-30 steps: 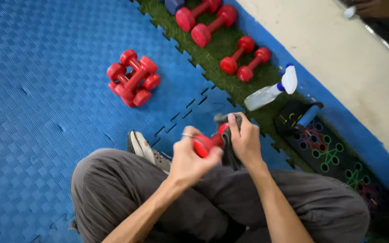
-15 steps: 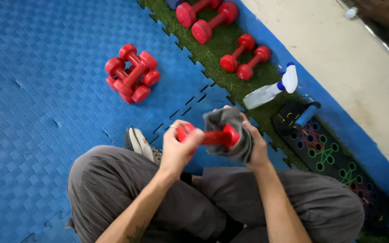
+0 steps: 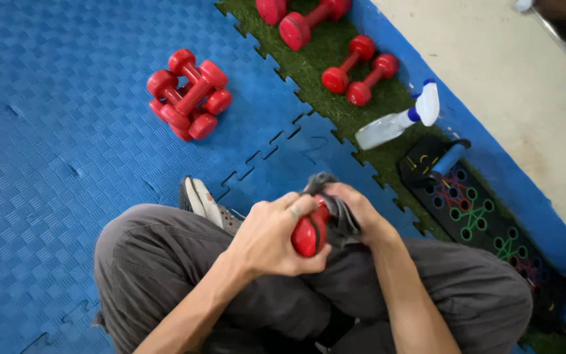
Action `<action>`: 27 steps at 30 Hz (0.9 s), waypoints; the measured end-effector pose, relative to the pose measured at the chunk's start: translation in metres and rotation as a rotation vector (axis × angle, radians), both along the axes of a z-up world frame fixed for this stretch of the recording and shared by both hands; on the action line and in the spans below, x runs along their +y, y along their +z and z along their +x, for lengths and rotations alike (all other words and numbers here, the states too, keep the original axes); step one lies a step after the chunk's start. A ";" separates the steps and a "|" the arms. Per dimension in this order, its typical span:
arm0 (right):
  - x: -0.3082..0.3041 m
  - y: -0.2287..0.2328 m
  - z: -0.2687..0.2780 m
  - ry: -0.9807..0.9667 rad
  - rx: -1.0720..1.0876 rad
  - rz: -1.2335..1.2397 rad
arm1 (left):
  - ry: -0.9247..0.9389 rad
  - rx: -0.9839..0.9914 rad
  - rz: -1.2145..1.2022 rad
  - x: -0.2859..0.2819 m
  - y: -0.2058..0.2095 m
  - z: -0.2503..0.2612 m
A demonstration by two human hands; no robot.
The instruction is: The person cleans red dumbbells using a cloth and a spray bottle. They spray the cloth, wipe down several dumbbells individually, and then stack them neatly on a blue mat.
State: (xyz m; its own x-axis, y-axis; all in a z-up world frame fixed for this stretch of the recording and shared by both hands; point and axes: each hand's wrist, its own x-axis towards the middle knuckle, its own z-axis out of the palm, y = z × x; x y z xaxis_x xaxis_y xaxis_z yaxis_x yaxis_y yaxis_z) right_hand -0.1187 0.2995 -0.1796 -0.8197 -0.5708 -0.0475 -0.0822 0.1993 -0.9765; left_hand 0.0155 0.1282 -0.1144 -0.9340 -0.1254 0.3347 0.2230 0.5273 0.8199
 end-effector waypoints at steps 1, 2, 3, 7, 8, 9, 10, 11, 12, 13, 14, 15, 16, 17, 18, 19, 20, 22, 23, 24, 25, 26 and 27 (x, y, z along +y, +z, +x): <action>-0.015 0.046 0.017 -0.016 -0.661 -0.081 | -0.062 0.022 -0.130 0.000 -0.001 0.004; -0.013 0.045 0.017 -0.028 -0.664 -0.081 | -0.073 0.020 -0.126 0.001 -0.002 0.004; -0.011 0.044 0.016 -0.042 -0.649 -0.127 | -0.059 0.067 -0.161 0.002 -0.002 0.005; 0.004 -0.007 -0.006 -0.208 -0.020 -0.136 | 0.145 0.001 0.196 0.007 -0.008 0.001; -0.003 0.002 0.004 -0.200 -0.022 -0.139 | 0.154 0.001 0.192 0.010 -0.012 -0.002; -0.010 0.010 0.014 -0.343 0.134 -0.092 | 0.256 -0.032 0.386 0.013 -0.017 -0.005; -0.014 0.018 0.024 -0.491 0.292 -0.042 | 0.351 -0.064 0.582 0.018 -0.023 -0.009; -0.019 0.021 0.027 -0.489 0.293 -0.044 | 0.353 -0.062 0.581 0.018 -0.027 -0.012; -0.021 0.023 0.033 -0.478 0.396 -0.055 | 0.434 -0.134 0.822 0.020 -0.032 -0.014; -0.023 0.026 0.039 -0.465 0.500 -0.065 | 0.514 -0.208 1.064 0.023 -0.037 -0.016; -0.021 0.027 0.039 -0.465 0.496 -0.060 | 0.515 -0.214 1.066 0.022 -0.031 -0.015; -0.019 0.029 0.040 -0.364 0.519 -0.113 | 0.525 -0.334 1.311 0.020 -0.024 -0.014; -0.022 0.031 0.037 -0.258 0.543 -0.176 | 0.530 -0.446 1.549 0.016 -0.017 -0.015; -0.021 0.030 0.034 -0.255 0.543 -0.183 | 0.534 -0.440 1.545 0.013 -0.015 -0.016; -0.018 0.029 0.034 -0.254 0.572 -0.170 | 0.486 -0.471 1.588 0.013 -0.013 -0.016; -0.015 0.028 0.033 -0.253 0.602 -0.156 | 0.438 -0.501 1.631 0.012 -0.012 -0.015; -0.012 0.034 0.029 -0.256 0.600 -0.153 | 0.437 -0.505 1.631 0.012 -0.013 -0.014; -0.007 0.045 0.021 -0.229 0.524 -0.177 | 0.402 -0.512 1.677 0.012 -0.014 -0.013; -0.003 0.048 0.016 -0.230 0.523 -0.178 | 0.402 -0.514 1.676 0.013 -0.022 -0.016; 0.000 0.049 0.014 -0.236 0.483 -0.217 | 0.303 -0.535 1.626 0.014 -0.030 -0.016; 0.003 0.051 0.012 -0.242 0.443 -0.256 | 0.206 -0.555 1.575 0.016 -0.038 -0.016; 0.004 0.049 0.012 -0.247 0.439 -0.256 | 0.206 -0.562 1.572 0.016 -0.042 -0.017; 0.005 0.048 0.011 -0.314 0.494 -0.244 | 0.129 -0.554 1.467 0.016 -0.046 -0.019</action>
State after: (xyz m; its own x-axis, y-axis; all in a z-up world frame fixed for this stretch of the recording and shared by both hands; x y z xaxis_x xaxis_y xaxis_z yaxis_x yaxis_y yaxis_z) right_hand -0.1073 0.3042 -0.1319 -0.8418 -0.2460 0.4805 -0.5086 0.0633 -0.8587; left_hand -0.0031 0.1439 -0.1602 -0.8525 -0.1061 -0.5119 -0.2486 -0.7792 0.5754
